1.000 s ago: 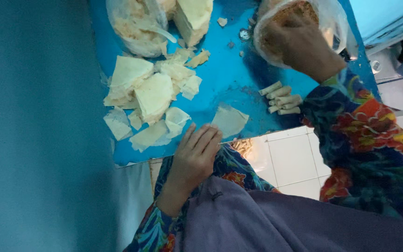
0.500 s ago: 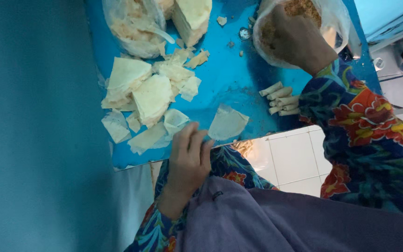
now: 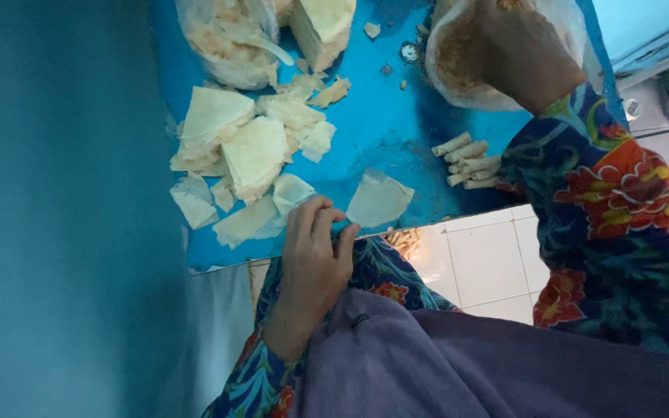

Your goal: The person sits at a blue table and tears flat pieces of white dough one at a time, rolls each piece between the fingers into a small cylinder, and places the rolled pieces in a pile on the table. They occasionally reach into a plastic bag of brown powder beside the pile.

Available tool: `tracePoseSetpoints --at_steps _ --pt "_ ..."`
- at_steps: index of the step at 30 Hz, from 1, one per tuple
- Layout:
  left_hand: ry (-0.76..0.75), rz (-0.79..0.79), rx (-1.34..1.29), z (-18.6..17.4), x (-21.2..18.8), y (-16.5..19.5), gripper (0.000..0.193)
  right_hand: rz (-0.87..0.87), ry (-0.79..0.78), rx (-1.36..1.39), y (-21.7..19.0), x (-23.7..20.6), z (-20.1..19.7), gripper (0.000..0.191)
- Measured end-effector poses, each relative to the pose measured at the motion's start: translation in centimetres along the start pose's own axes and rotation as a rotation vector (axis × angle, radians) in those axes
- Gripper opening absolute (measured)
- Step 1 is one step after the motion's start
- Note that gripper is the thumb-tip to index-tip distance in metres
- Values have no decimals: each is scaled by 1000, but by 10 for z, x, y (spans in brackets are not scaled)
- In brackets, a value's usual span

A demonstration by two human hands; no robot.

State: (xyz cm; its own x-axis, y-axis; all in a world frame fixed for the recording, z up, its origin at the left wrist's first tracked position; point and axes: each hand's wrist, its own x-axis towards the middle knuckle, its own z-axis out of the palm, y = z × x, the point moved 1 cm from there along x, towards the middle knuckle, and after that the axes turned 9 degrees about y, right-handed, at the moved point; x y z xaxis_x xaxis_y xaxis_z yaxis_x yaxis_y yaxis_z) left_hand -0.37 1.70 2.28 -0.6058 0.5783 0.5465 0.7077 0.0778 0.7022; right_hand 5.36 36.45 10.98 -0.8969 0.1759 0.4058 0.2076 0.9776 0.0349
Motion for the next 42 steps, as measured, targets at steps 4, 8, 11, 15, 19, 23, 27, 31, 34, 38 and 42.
tracePoseSetpoints --at_steps 4,8,11,15,19,23,27,31,34,38,42 --pt "-8 -24 -13 -1 -2 -1 20 -3 5 4 -8 -4 -17 31" --pt "-23 23 25 1 -1 -3 16 -12 13 5 -9 -5 -16 27" --pt "-37 -6 9 2 0 -3 14 -14 15 13 3 -3 -3 25" --pt "-28 -45 -38 -1 0 1 18 -11 26 64 18 -10 -2 21" --pt "-6 -12 -16 -1 3 5 16 57 -24 228 26 -20 -16 18" --pt "-2 -26 -16 0 5 7 15 131 -186 571 -21 -33 -28 6" --pt "25 -26 -6 2 6 11 16 314 -233 969 -106 -64 -20 24" --pt "9 -46 34 4 5 15 13 161 -187 768 -157 -79 -10 22" --pt "-2 -53 36 5 4 16 13 0 -100 581 -166 -89 -10 20" --pt "48 10 53 5 3 17 13 -112 41 442 -162 -107 -11 25" --pt "38 -8 22 7 3 20 12 -41 10 322 -158 -116 -12 37"
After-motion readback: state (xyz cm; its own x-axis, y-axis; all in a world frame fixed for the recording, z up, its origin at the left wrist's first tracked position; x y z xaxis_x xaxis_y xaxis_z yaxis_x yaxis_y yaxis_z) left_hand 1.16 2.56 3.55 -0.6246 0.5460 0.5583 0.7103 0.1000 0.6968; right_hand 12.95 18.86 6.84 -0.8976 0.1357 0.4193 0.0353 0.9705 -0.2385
